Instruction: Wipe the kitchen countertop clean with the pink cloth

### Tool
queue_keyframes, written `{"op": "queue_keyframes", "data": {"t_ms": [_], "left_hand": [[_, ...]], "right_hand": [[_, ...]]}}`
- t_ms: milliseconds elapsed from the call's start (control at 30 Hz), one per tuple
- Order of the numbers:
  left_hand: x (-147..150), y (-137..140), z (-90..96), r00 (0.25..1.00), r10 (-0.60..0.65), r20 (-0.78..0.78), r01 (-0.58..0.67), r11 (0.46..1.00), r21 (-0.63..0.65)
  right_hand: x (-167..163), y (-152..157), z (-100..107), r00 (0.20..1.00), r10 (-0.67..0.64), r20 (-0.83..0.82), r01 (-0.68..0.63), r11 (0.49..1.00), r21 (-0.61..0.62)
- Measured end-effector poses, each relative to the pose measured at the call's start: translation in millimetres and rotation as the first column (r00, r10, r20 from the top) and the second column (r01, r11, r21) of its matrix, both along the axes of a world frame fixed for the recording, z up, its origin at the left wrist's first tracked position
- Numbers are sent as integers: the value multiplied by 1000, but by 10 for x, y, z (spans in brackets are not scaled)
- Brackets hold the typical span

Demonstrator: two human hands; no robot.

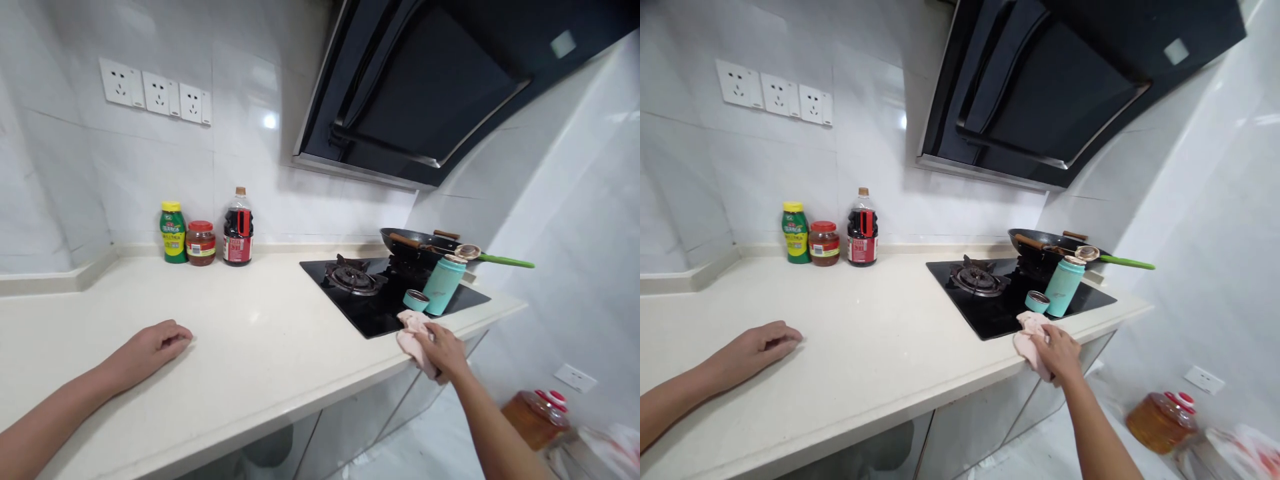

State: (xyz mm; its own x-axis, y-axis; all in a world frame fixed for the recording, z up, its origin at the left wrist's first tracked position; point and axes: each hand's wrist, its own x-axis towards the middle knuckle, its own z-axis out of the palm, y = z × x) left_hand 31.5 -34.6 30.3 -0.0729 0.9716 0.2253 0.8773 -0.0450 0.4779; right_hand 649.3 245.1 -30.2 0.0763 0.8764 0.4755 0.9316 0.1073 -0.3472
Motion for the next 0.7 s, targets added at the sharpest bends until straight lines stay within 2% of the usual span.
{"op": "queue_keyframes", "data": {"t_ms": [133, 233, 333, 400, 433, 467, 500, 533, 600, 633, 700], "left_hand": [[41, -2, 5, 1000, -11, -18, 11, 1000, -26], [37, -29, 4, 1000, -3, -4, 3, 1000, -21], [10, -66, 0, 1000, 10, 15, -10, 1000, 8], [-8, -86, 1, 999, 23, 23, -24, 1000, 19], [-15, -92, 2, 999, 31, 24, -32, 999, 19], [-20, -95, 4, 999, 39, 23, -39, 999, 19], [-24, -95, 6, 999, 45, 20, -45, 999, 20], [-28, -91, 7, 999, 49, 15, -49, 999, 20], [-35, -74, 6, 998, 54, 8, -55, 998, 22], [-39, -61, 4, 998, 55, 7, -55, 998, 21], [-47, -33, -5, 999, 54, 7, -54, 998, 16]], "right_hand": [[-608, -607, -204, 987, 155, 50, -159, 982, 97], [-1191, -1197, -377, 958, 277, 79, -287, 938, 195], [-1592, -1602, -436, 888, 447, 109, -452, 801, 394], [-1643, -1637, -438, 851, 514, 110, -496, 716, 492], [-1600, -1580, -442, 847, 521, 101, -490, 694, 528], [-1518, -1482, -452, 856, 510, 80, -465, 693, 552], [-1403, -1354, -466, 878, 476, 37, -414, 720, 556], [-1265, -1208, -483, 908, 418, -28, -338, 771, 540], [-956, -912, -502, 949, 257, -181, -153, 880, 450], [-804, -778, -498, 953, 177, -245, -68, 916, 395], [-539, -562, -462, 939, 34, -341, 76, 950, 304]]}}
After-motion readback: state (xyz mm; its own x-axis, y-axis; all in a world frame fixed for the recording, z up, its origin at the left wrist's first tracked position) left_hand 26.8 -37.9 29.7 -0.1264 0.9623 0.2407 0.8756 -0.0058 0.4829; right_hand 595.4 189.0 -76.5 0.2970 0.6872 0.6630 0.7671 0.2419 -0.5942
